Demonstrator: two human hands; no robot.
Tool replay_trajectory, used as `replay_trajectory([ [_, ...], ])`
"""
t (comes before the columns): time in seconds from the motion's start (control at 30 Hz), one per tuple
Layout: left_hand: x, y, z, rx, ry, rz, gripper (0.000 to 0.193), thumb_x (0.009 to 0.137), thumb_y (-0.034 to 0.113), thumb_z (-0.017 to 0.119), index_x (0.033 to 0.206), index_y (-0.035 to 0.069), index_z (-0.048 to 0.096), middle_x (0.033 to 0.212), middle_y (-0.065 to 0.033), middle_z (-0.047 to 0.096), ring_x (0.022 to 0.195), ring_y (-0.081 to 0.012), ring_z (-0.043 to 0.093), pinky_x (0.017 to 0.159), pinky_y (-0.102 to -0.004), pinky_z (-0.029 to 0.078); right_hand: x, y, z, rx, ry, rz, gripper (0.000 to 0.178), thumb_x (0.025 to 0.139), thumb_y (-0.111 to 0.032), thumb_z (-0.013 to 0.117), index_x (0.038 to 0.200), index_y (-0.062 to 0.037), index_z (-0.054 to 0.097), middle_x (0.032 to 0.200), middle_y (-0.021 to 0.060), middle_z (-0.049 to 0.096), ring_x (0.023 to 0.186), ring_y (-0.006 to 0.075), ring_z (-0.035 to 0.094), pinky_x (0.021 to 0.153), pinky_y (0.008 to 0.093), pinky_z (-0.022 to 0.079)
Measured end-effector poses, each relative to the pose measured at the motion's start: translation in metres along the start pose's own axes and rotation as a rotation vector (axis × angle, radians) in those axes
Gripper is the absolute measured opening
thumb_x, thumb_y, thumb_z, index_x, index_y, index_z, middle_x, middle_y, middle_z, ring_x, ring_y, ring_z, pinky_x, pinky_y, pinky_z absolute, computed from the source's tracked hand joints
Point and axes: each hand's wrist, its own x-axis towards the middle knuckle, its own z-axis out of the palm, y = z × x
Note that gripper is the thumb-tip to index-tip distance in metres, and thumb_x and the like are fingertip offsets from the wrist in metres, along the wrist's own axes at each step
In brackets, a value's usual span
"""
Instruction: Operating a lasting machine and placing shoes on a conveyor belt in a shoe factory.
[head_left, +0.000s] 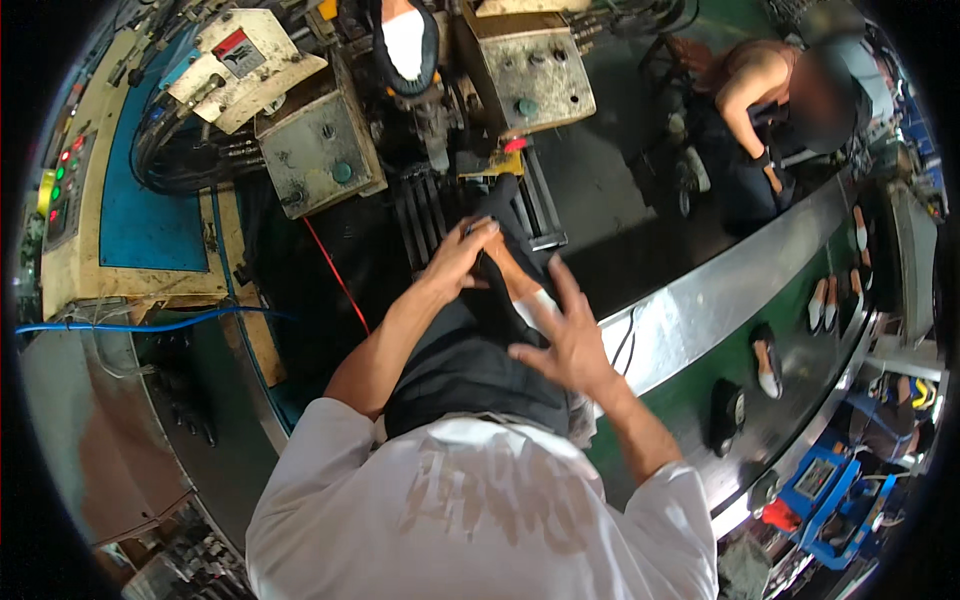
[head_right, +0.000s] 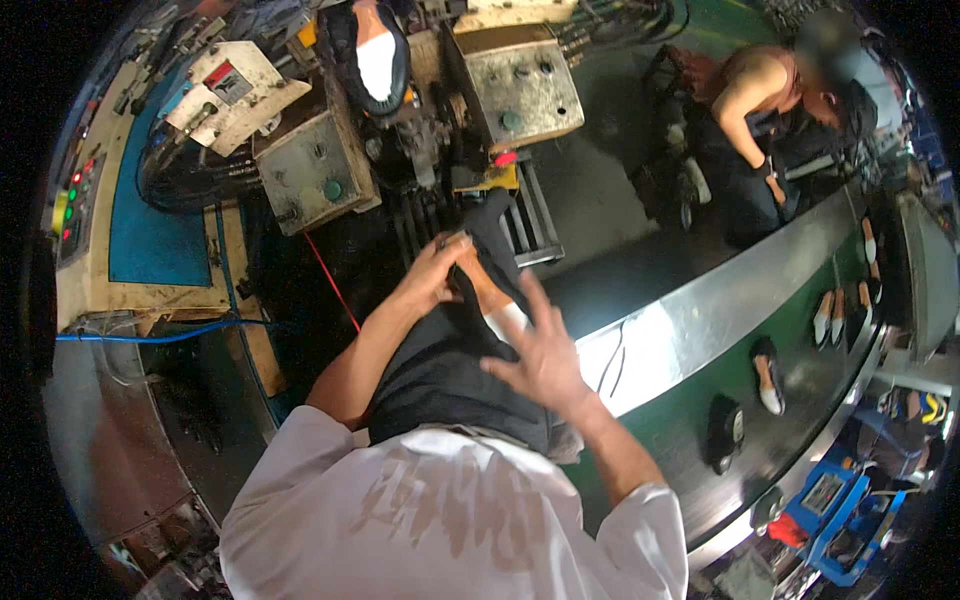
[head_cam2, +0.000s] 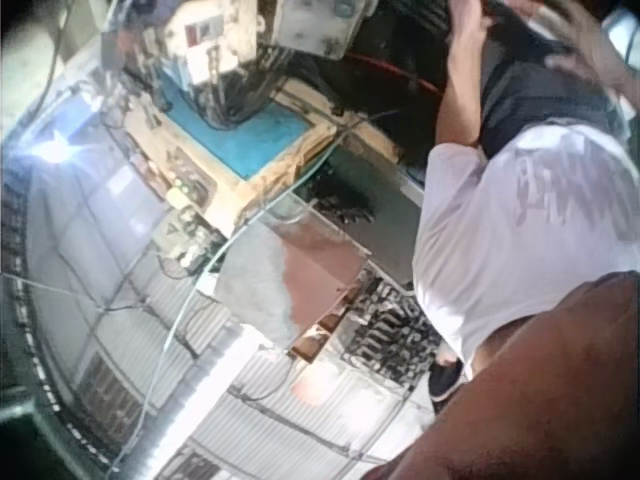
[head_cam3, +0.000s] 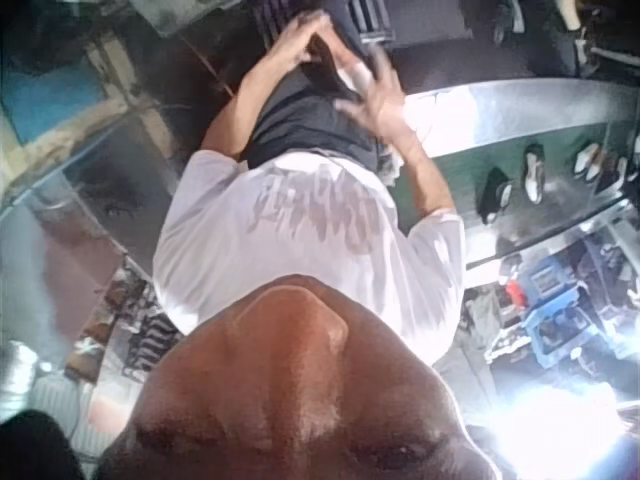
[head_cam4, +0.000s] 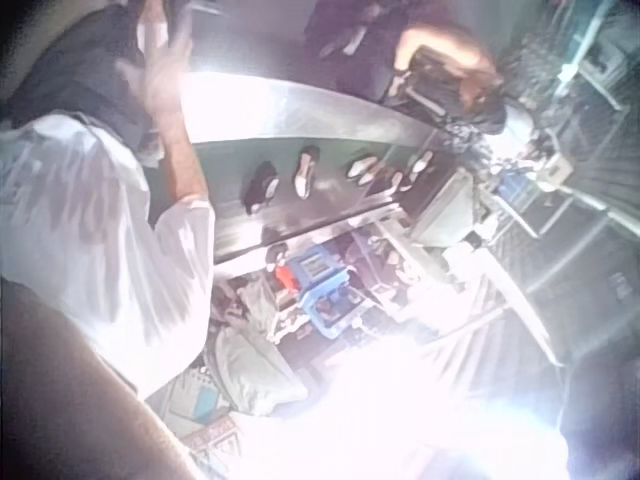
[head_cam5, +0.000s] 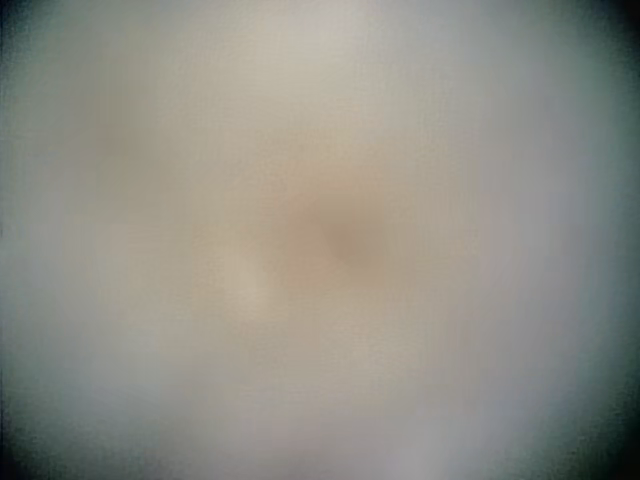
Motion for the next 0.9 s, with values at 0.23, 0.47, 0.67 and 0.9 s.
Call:
replay_trajectory([
  [0.23, 0.027, 0.032, -0.032, 0.304, 0.021, 0.210, 0.073, 0.103, 0.053, 0.076, 0.157, 0.006, 0.059, 0.145, -0.0103, 0.065, 0.129, -0.0249, 0.065, 0.102, -0.0427, 0.056, -0.010, 0.017, 0.005, 0.051, -0.012, 0.093, 0.079, 0.082, -0.018, 0.090, 0.158, -0.0221, 0.065, 0.175, 0.0288, 0.037, 0.139, 0.0501, 0.055, 0.119, 0.0547, 0.049],
  [0.47, 0.074, 0.227, -0.092, -0.329, 0.101, 0.567, 0.065, 0.108, 0.051, 0.071, 0.154, 0.007, 0.060, 0.133, -0.0087, 0.072, 0.124, -0.0251, 0.067, 0.110, -0.0431, 0.053, 0.047, 0.022, -0.045, -0.032, 0.248, 0.260, 0.074, 0.087, -0.010, 0.086, 0.158, -0.0109, 0.064, 0.174, 0.0307, 0.039, 0.154, 0.0505, 0.048, 0.125, 0.0545, 0.043],
  [0.67, 0.089, 0.287, -0.078, -0.340, -0.017, 0.488, 0.053, 0.101, 0.047, 0.081, 0.134, 0.007, 0.071, 0.116, -0.0112, 0.081, 0.097, -0.0244, 0.079, 0.092, -0.0420, 0.066, 0.173, 0.003, -0.088, -0.222, 0.328, -0.045, 0.079, 0.085, -0.013, 0.087, 0.159, -0.0220, 0.063, 0.172, 0.0307, 0.040, 0.136, 0.0497, 0.058, 0.113, 0.0551, 0.054],
  [0.9, -0.043, 0.178, -0.122, -0.532, -0.262, 0.530, 0.090, 0.110, 0.072, 0.046, 0.165, 0.002, 0.044, 0.138, -0.0324, 0.070, 0.113, -0.0426, 0.077, 0.098, -0.0578, 0.064, 0.326, -0.046, -0.083, -0.268, 0.368, -0.221, 0.075, 0.089, -0.018, 0.085, 0.160, -0.0280, 0.061, 0.169, 0.0250, 0.045, 0.132, 0.0510, 0.059, 0.114, 0.0573, 0.051],
])
